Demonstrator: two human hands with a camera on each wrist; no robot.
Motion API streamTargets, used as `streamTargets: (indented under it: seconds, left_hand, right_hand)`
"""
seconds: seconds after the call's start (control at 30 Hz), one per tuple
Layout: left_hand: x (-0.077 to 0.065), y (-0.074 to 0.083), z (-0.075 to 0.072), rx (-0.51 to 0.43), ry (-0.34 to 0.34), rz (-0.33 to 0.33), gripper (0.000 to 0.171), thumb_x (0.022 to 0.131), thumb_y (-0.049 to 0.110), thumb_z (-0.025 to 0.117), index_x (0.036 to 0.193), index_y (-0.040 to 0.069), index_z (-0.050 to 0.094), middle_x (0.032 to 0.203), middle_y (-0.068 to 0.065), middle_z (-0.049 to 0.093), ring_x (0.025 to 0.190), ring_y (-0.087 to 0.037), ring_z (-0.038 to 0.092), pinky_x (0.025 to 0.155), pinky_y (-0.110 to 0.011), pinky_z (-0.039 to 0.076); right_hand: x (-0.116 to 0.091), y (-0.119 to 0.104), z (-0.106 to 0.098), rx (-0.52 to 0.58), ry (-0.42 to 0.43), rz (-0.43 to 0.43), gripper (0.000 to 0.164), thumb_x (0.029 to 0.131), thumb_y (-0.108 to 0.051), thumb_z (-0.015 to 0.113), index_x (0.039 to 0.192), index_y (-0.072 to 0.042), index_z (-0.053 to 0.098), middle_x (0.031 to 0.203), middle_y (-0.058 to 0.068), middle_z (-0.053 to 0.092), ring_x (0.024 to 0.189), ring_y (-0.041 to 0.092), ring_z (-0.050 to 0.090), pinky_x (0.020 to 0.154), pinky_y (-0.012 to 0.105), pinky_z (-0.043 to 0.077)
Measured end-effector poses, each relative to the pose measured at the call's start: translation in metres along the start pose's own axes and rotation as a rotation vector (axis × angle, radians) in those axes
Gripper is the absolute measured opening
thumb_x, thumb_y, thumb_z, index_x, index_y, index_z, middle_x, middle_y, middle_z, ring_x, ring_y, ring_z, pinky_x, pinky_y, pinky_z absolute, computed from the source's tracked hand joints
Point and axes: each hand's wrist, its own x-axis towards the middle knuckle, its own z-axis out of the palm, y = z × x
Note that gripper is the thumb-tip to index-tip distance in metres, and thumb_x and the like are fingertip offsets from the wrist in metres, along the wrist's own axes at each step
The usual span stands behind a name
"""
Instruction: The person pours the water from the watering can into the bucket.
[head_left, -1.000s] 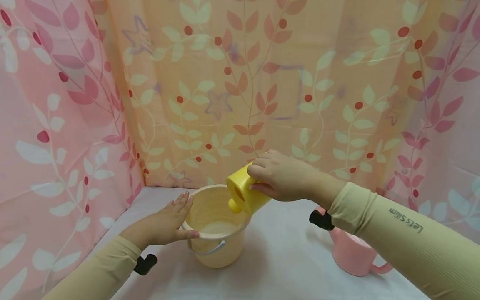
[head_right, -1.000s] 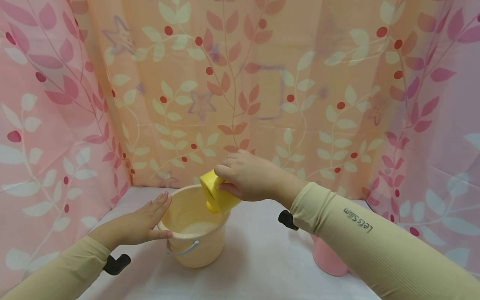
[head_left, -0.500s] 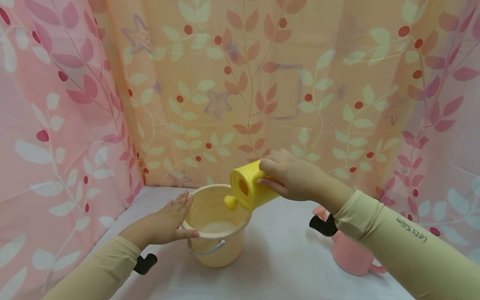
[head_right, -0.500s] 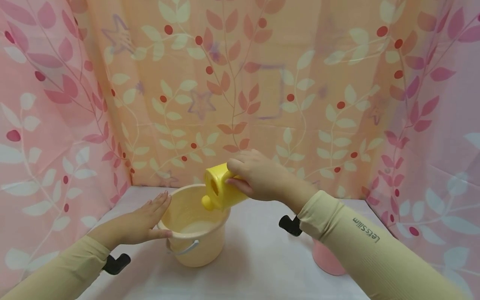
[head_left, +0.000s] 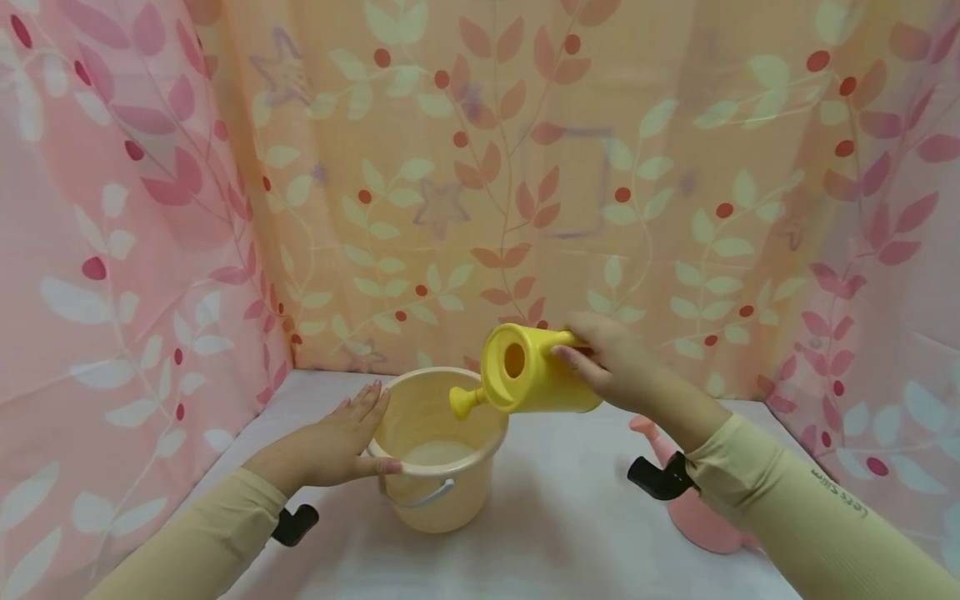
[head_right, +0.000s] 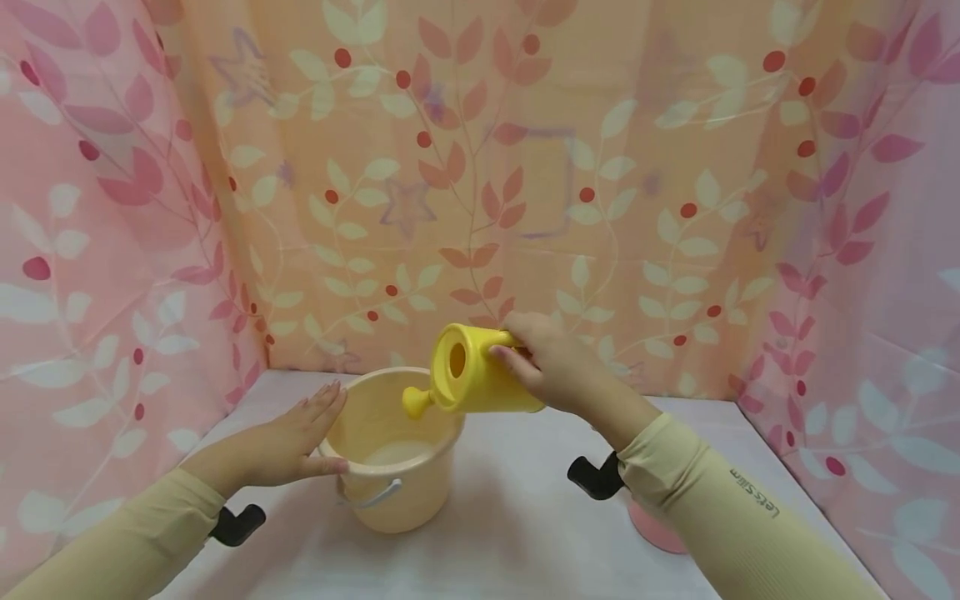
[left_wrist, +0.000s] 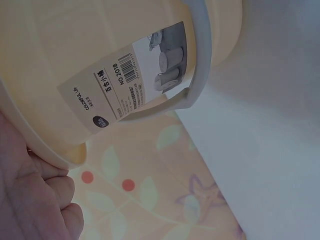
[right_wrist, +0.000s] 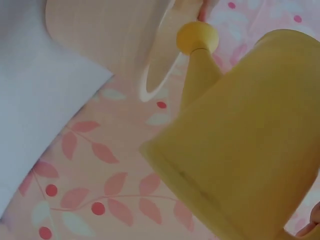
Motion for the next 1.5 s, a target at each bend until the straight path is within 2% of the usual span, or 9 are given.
streamTargets:
  seconds: [0.23, 0.43, 0.57, 0.67, 0.97, 1.13, 1.27, 1.5]
  left_hand:
    - [-0.002, -0.001, 0.000, 0.016, 0.011, 0.001, 0.112, 0.074, 0.079, 0.036, 0.144, -0.005, 0.012, 0.150, -0.024, 0.006, 0.138, -0.036, 0.004, 0.109, -0.053, 0.013]
    - [-0.001, -0.001, 0.001, 0.017, 0.015, 0.001, 0.112, 0.074, 0.079, 0.037, 0.143, -0.006, 0.013, 0.150, -0.024, 0.007, 0.138, -0.036, 0.005, 0.109, -0.053, 0.013]
    - [-0.001, -0.001, 0.001, 0.018, 0.011, 0.003, 0.112, 0.074, 0.079, 0.037, 0.144, -0.006, 0.012, 0.150, -0.024, 0.007, 0.138, -0.036, 0.005, 0.109, -0.053, 0.013]
    - [-0.001, 0.001, 0.000, 0.008, 0.007, 0.003, 0.112, 0.074, 0.078, 0.038, 0.144, -0.006, 0.012, 0.150, -0.024, 0.007, 0.138, -0.036, 0.005, 0.109, -0.053, 0.013]
    - [-0.001, 0.003, -0.003, -0.007, 0.005, 0.009, 0.112, 0.075, 0.078, 0.039, 0.143, -0.006, 0.012, 0.149, -0.025, 0.008, 0.138, -0.037, 0.005, 0.108, -0.054, 0.013]
    - [-0.002, 0.004, -0.004, -0.007, 0.002, 0.007, 0.112, 0.074, 0.078, 0.039, 0.143, -0.006, 0.012, 0.149, -0.025, 0.008, 0.138, -0.037, 0.005, 0.108, -0.054, 0.013]
    - [-0.002, 0.005, -0.005, -0.007, -0.007, 0.004, 0.112, 0.074, 0.078, 0.038, 0.143, -0.006, 0.012, 0.150, -0.025, 0.007, 0.138, -0.037, 0.005, 0.108, -0.054, 0.013]
    - [-0.002, 0.007, -0.008, -0.011, -0.013, 0.005, 0.112, 0.075, 0.077, 0.039, 0.143, -0.007, 0.012, 0.149, -0.025, 0.007, 0.138, -0.038, 0.004, 0.108, -0.055, 0.013]
  right_hand:
    - [-0.012, 0.012, 0.003, 0.059, 0.017, 0.167, 0.011, 0.088, -0.017, 0.061, 0.083, -0.012, 0.053, 0.072, -0.005, 0.047, 0.068, 0.011, 0.045, 0.058, 0.025, 0.041]
    - [-0.029, 0.020, 0.006, 0.263, 0.034, 0.393, 0.012, 0.093, -0.021, 0.053, 0.088, -0.010, 0.053, 0.076, 0.002, 0.050, 0.074, 0.017, 0.049, 0.064, 0.025, 0.044]
    - [-0.040, 0.023, 0.009, 0.396, 0.084, 0.496, 0.019, 0.095, -0.023, 0.051, 0.090, -0.005, 0.052, 0.077, 0.008, 0.048, 0.075, 0.021, 0.047, 0.063, 0.026, 0.042]
    - [-0.048, 0.026, 0.011, 0.453, 0.129, 0.556, 0.023, 0.095, -0.026, 0.049, 0.091, -0.003, 0.051, 0.080, 0.007, 0.049, 0.078, 0.020, 0.047, 0.065, 0.027, 0.043]
    - [-0.065, 0.030, 0.023, 0.536, 0.250, 0.610, 0.024, 0.096, -0.024, 0.048, 0.084, -0.003, 0.049, 0.071, -0.001, 0.045, 0.073, 0.014, 0.046, 0.062, 0.031, 0.045]
    - [-0.072, 0.024, 0.026, 0.578, 0.301, 0.663, 0.030, 0.096, -0.026, 0.048, 0.081, 0.000, 0.045, 0.071, 0.001, 0.041, 0.075, 0.016, 0.044, 0.064, 0.035, 0.039]
    - [-0.077, 0.021, 0.029, 0.642, 0.364, 0.715, 0.030, 0.096, -0.026, 0.048, 0.081, -0.001, 0.044, 0.071, 0.002, 0.040, 0.075, 0.016, 0.043, 0.064, 0.037, 0.039]
    - [-0.086, 0.024, 0.038, 0.773, 0.487, 0.759, 0.025, 0.096, -0.023, 0.048, 0.080, -0.004, 0.046, 0.069, 0.001, 0.039, 0.070, 0.013, 0.042, 0.059, 0.030, 0.045]
